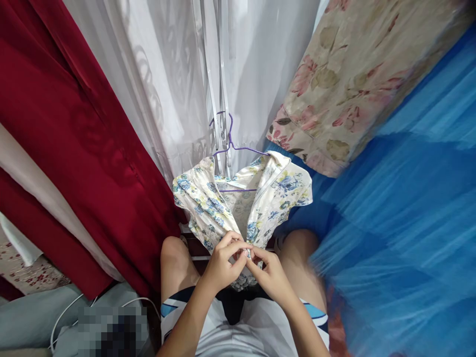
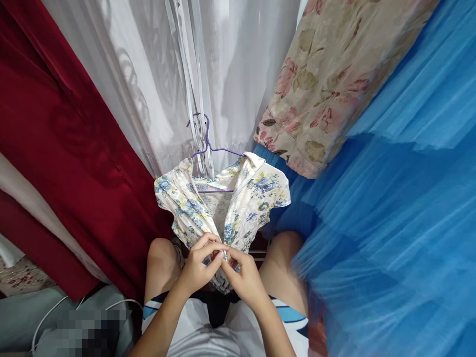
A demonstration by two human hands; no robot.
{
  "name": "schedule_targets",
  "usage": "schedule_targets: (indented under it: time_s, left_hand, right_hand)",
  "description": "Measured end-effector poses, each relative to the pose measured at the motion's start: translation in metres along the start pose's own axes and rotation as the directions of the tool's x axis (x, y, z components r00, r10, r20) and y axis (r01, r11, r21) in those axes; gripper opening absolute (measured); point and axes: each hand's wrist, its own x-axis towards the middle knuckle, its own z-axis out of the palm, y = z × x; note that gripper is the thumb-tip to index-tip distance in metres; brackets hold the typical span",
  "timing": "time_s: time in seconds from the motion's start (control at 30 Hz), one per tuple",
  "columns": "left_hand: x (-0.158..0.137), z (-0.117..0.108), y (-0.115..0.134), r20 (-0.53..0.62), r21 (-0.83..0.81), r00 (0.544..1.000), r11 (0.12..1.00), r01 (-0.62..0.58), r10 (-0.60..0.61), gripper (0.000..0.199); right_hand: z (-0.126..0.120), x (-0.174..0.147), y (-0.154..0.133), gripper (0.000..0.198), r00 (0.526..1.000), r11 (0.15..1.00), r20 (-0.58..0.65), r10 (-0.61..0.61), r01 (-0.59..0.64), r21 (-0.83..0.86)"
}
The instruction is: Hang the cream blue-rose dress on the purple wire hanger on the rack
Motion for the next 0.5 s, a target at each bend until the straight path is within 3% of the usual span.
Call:
schedule_targets:
  time_s: [0.2, 0.5]
  left_hand:
    - [0.006, -0.008, -0.002, 0.041, -0.018, 0.999, 1.0, -0.015, 0.016, 0.018]
    - [0.002, -0.013, 0.007, 0.071, -0.061, 0.992, 0.992, 0.111, -0.106, 0.01]
  right_hand:
    - [0.001, -0.001, -0.001, 0.034, 1.0, 0.999, 0.004, 0.02, -0.02, 0.044]
    - [-0.001, -0.003, -0.009, 0.025, 0.997, 0.994, 0.079, -0.021, 0.012, 0.108]
